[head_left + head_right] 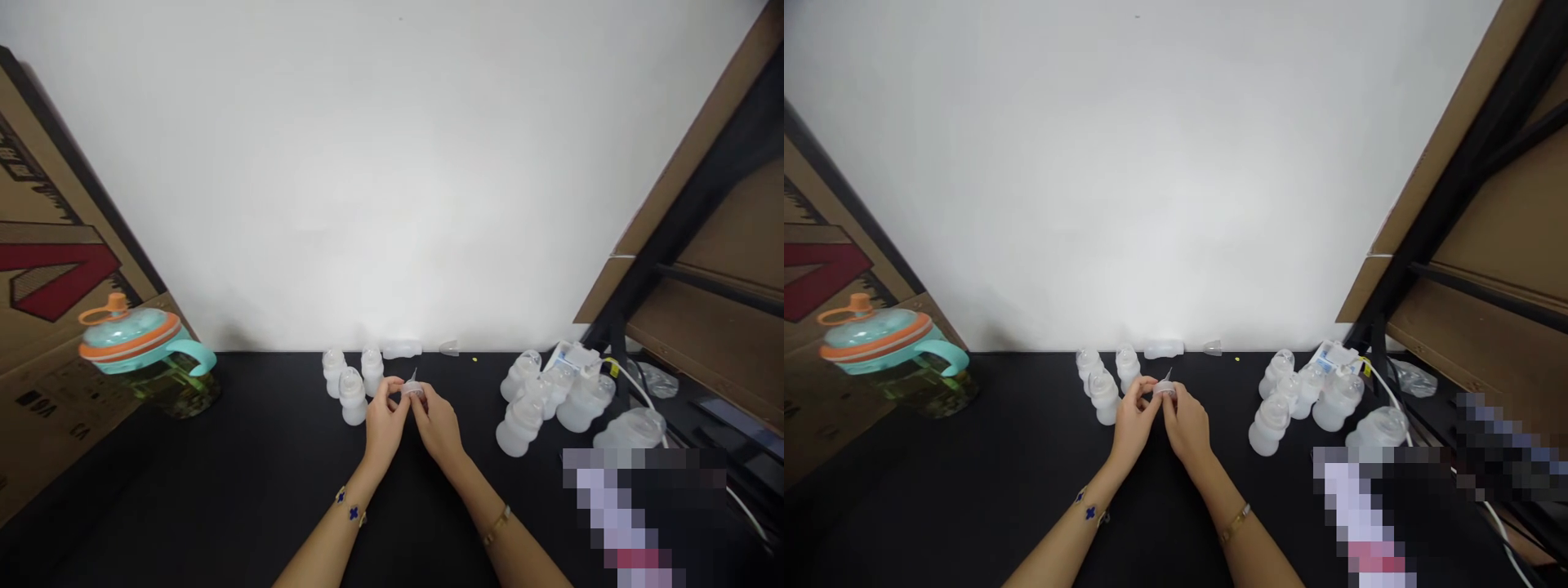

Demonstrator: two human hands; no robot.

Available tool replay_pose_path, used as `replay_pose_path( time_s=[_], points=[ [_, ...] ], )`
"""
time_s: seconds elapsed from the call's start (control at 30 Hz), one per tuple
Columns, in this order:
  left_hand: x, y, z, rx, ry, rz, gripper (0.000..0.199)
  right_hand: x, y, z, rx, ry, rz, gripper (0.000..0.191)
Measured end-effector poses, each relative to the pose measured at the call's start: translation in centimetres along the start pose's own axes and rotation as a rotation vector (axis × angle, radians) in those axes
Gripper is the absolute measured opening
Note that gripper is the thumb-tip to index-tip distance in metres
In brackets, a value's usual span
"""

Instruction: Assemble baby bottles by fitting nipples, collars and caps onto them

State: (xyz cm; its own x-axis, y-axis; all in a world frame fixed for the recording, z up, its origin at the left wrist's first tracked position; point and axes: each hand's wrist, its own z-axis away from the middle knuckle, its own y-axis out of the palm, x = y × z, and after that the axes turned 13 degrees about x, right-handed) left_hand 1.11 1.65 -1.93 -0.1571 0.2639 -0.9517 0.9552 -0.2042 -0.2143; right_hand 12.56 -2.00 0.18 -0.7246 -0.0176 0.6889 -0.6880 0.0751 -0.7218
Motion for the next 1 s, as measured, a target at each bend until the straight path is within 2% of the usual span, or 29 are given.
replay_pose_path(
  time_s=[0.23, 0.63, 0.83, 1.0],
  points=[
    [-0.4, 0.0, 0.0, -0.001, 0.003, 0.009, 0.015, -0.1, 0.0, -0.1, 0.021, -0.005, -0.023, 0.028],
    [-0.2, 0.4, 0.1, 0.038, 0.012, 0.139, 0.021, -1.1, 0.2, -0.7, 0.024, -0.036, -0.207, 0.034],
    [-0.1, 0.5, 0.2, 0.051, -0.019, 0.175, 0.02, -0.4, -0.2, -0.2, 0.009, -0.022, -0.049, 0.032],
    [-0.2, 0.3, 0.4, 0.053, -0.009, 0.186, 0.021, -0.1, -0.3, -0.1, 0.026, -0.013, -0.003, 0.028]
  ],
)
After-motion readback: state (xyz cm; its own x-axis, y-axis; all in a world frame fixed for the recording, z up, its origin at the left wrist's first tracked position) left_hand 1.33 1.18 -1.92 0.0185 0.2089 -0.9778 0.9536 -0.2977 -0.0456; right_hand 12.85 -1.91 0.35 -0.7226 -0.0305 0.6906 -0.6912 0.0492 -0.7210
